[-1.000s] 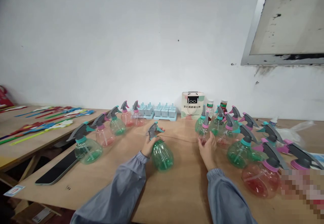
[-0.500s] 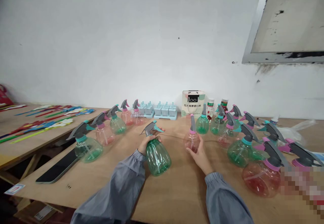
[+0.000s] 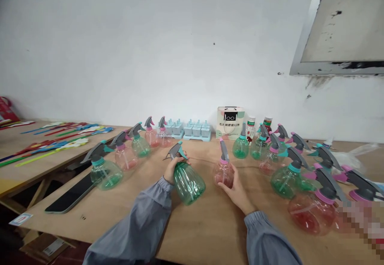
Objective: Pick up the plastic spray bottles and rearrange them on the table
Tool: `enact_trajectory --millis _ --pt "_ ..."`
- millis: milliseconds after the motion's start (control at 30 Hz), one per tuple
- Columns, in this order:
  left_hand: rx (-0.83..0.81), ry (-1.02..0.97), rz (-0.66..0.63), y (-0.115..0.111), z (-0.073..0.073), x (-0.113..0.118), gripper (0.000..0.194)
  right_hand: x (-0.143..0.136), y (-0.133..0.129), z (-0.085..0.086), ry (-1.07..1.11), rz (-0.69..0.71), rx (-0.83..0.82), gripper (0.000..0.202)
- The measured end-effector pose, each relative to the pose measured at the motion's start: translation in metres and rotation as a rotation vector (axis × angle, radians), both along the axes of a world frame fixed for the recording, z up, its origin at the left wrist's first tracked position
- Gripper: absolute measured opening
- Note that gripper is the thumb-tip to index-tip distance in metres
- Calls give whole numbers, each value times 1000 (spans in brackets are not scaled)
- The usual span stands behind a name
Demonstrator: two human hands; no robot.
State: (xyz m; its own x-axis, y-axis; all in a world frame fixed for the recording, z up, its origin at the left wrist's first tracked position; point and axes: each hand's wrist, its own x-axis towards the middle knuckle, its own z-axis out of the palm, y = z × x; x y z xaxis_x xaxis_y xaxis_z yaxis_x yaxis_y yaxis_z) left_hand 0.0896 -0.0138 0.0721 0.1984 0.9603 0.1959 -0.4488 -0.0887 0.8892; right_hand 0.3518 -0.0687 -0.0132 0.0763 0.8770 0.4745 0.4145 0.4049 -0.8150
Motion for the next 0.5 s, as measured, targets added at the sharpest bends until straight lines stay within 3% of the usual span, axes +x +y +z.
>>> enact_trajectory --millis 200,367,500 --pt "59 -52 -55 -7 8 2 43 -1 -1 2 -6 1 1 87" --pt "-5 -27 -19 -11 8 7 30 -7 -5 3 -21 -15 -15 85" --pt "12 -9 -7 -13 8 10 34 -9 -4 2 -37 -6 -11 84"
